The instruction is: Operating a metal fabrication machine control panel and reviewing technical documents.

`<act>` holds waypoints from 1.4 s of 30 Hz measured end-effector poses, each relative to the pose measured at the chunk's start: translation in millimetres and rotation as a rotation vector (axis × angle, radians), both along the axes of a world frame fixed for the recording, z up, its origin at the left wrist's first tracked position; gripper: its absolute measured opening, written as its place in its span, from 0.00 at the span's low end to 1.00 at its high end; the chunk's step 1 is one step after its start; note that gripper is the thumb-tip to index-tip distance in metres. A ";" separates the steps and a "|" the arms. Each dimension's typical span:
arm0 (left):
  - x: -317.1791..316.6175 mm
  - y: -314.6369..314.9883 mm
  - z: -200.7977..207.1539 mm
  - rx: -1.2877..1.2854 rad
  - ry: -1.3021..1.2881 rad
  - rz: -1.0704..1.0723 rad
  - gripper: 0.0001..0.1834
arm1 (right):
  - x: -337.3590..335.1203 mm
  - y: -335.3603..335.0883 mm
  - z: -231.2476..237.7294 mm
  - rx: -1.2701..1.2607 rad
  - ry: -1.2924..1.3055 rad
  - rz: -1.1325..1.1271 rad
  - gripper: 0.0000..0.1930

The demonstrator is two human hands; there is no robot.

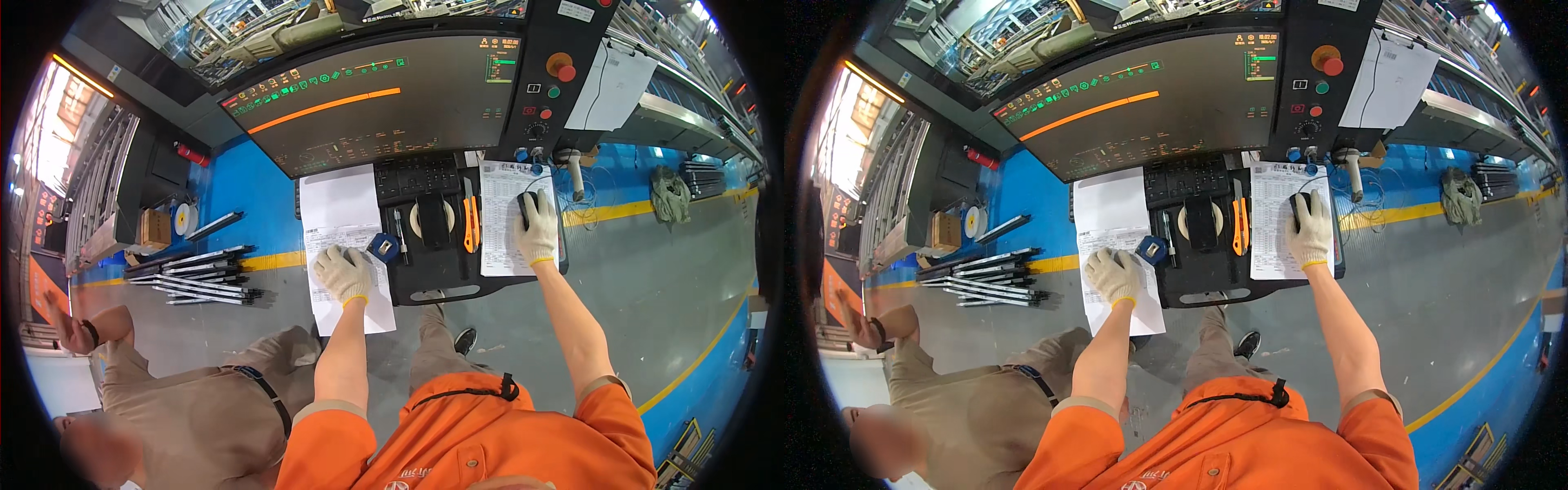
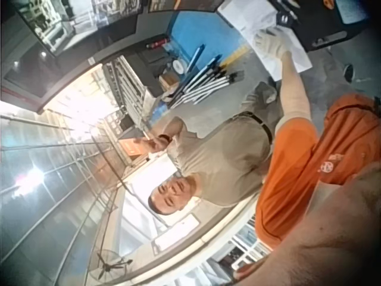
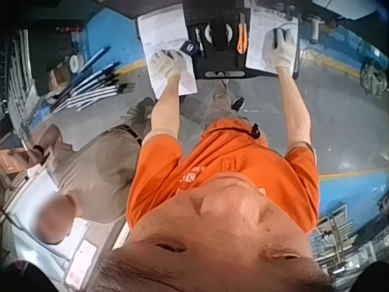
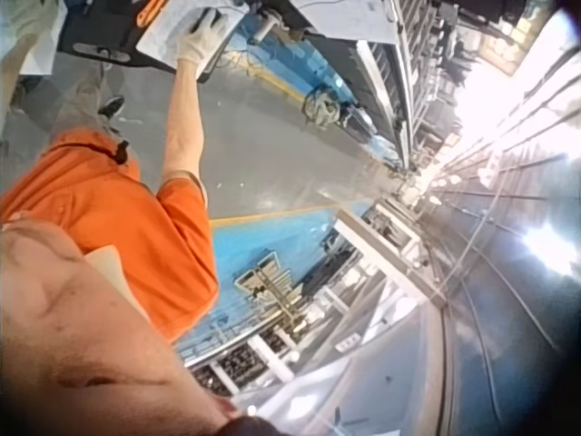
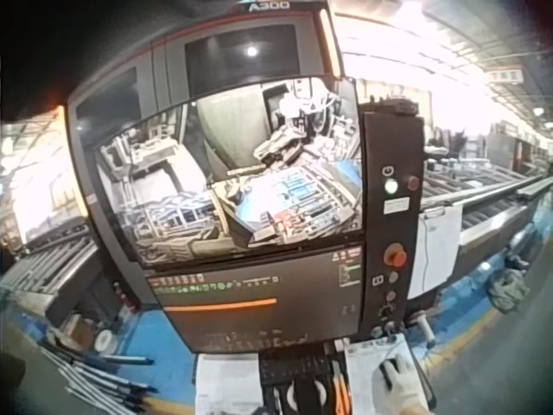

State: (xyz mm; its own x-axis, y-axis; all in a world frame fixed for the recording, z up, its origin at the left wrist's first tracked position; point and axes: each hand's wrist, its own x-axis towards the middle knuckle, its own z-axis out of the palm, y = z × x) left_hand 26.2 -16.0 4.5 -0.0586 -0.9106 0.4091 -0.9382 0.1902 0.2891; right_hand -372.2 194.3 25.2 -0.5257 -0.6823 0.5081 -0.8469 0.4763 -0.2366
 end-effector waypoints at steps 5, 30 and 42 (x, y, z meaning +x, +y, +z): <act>0.6 1.2 -0.4 -0.006 -0.015 0.006 0.17 | 2.0 1.0 0.4 0.010 -0.049 -0.011 0.29; 0.0 2.0 3.5 -0.010 0.002 -0.014 0.15 | -3.1 3.0 -8.5 -0.005 -0.005 0.091 0.30; -0.6 2.1 4.4 -0.021 0.057 -0.014 0.14 | -5.4 4.1 -13.3 0.022 0.017 0.106 0.29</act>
